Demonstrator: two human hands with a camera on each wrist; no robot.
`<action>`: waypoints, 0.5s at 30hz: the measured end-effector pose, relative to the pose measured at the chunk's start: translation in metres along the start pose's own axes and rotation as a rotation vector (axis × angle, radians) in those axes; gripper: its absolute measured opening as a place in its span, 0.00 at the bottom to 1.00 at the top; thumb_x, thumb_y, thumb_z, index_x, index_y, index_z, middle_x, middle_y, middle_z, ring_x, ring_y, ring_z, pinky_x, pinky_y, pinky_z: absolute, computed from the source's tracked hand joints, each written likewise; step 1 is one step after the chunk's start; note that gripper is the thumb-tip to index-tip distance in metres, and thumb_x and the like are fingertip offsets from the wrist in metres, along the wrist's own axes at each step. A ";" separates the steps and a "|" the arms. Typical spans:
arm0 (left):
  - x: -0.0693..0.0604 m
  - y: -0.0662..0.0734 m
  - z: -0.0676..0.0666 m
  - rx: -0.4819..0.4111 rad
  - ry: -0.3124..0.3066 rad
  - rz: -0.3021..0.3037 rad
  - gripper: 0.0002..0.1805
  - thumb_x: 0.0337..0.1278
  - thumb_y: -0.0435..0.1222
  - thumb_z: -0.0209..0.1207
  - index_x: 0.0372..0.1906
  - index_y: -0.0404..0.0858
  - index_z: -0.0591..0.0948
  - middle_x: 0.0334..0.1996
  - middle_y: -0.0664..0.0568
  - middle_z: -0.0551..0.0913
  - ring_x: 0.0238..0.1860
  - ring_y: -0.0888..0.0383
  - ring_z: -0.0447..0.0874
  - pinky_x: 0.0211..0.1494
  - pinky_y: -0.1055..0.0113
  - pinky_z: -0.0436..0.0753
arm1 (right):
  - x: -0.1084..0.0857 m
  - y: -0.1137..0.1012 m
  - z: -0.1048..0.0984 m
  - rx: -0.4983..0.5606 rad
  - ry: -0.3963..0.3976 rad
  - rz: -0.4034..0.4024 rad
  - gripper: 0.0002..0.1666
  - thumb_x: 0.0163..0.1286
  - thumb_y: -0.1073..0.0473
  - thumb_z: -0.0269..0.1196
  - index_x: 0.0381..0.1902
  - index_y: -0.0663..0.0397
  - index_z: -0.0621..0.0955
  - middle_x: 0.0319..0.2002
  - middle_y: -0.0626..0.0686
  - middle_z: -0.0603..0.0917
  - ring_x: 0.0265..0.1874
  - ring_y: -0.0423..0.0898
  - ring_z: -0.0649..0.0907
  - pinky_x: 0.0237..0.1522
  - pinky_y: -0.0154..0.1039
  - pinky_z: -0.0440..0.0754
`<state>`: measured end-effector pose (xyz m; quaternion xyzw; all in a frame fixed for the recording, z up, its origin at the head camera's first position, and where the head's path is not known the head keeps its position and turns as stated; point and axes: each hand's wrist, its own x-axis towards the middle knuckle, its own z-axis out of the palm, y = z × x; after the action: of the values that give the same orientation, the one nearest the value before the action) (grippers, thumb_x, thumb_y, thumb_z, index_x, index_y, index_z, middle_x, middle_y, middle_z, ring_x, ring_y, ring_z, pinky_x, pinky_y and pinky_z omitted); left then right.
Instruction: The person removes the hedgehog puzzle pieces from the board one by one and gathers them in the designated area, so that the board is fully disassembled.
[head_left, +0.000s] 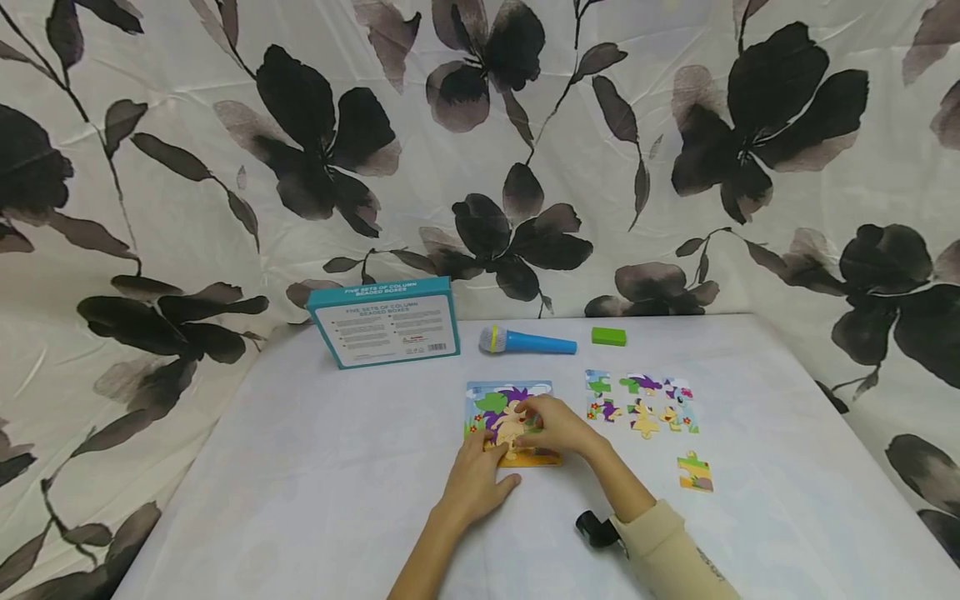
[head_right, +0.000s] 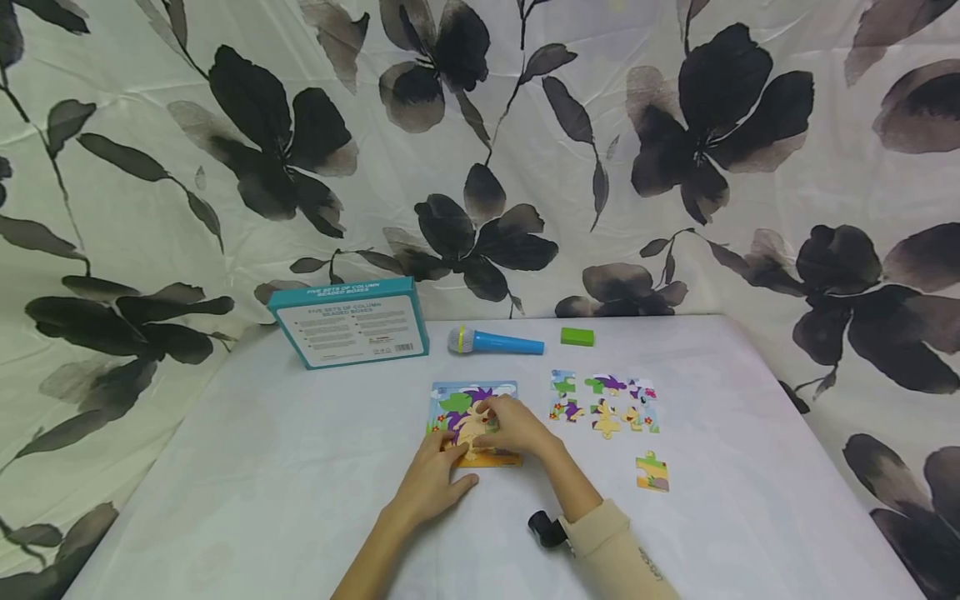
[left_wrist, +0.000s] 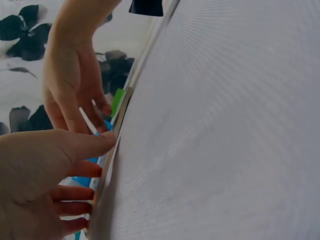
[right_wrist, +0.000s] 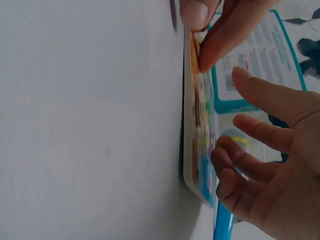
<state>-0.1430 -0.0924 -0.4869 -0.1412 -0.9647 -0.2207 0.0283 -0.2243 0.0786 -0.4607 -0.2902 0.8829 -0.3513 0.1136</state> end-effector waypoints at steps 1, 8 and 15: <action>0.000 0.000 0.000 0.000 0.000 0.000 0.27 0.51 0.46 0.65 0.52 0.32 0.80 0.57 0.36 0.71 0.61 0.40 0.67 0.65 0.48 0.65 | 0.001 -0.001 0.002 -0.007 0.001 -0.003 0.26 0.56 0.57 0.70 0.50 0.65 0.77 0.42 0.60 0.80 0.37 0.51 0.78 0.41 0.40 0.79; 0.000 -0.004 0.000 0.006 0.010 0.004 0.26 0.50 0.47 0.66 0.53 0.36 0.81 0.57 0.37 0.73 0.61 0.39 0.68 0.64 0.47 0.66 | 0.006 -0.007 0.011 -0.024 -0.014 0.019 0.27 0.55 0.59 0.71 0.52 0.64 0.78 0.45 0.60 0.80 0.46 0.54 0.78 0.51 0.50 0.77; 0.000 -0.008 0.002 0.018 0.036 0.025 0.27 0.49 0.46 0.66 0.52 0.34 0.81 0.55 0.40 0.75 0.59 0.42 0.70 0.64 0.50 0.67 | 0.007 -0.007 0.018 -0.027 -0.014 0.039 0.28 0.49 0.62 0.74 0.48 0.67 0.79 0.43 0.58 0.81 0.45 0.53 0.78 0.53 0.50 0.75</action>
<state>-0.1449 -0.0984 -0.4915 -0.1488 -0.9641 -0.2141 0.0494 -0.2192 0.0600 -0.4691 -0.2768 0.8923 -0.3350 0.1227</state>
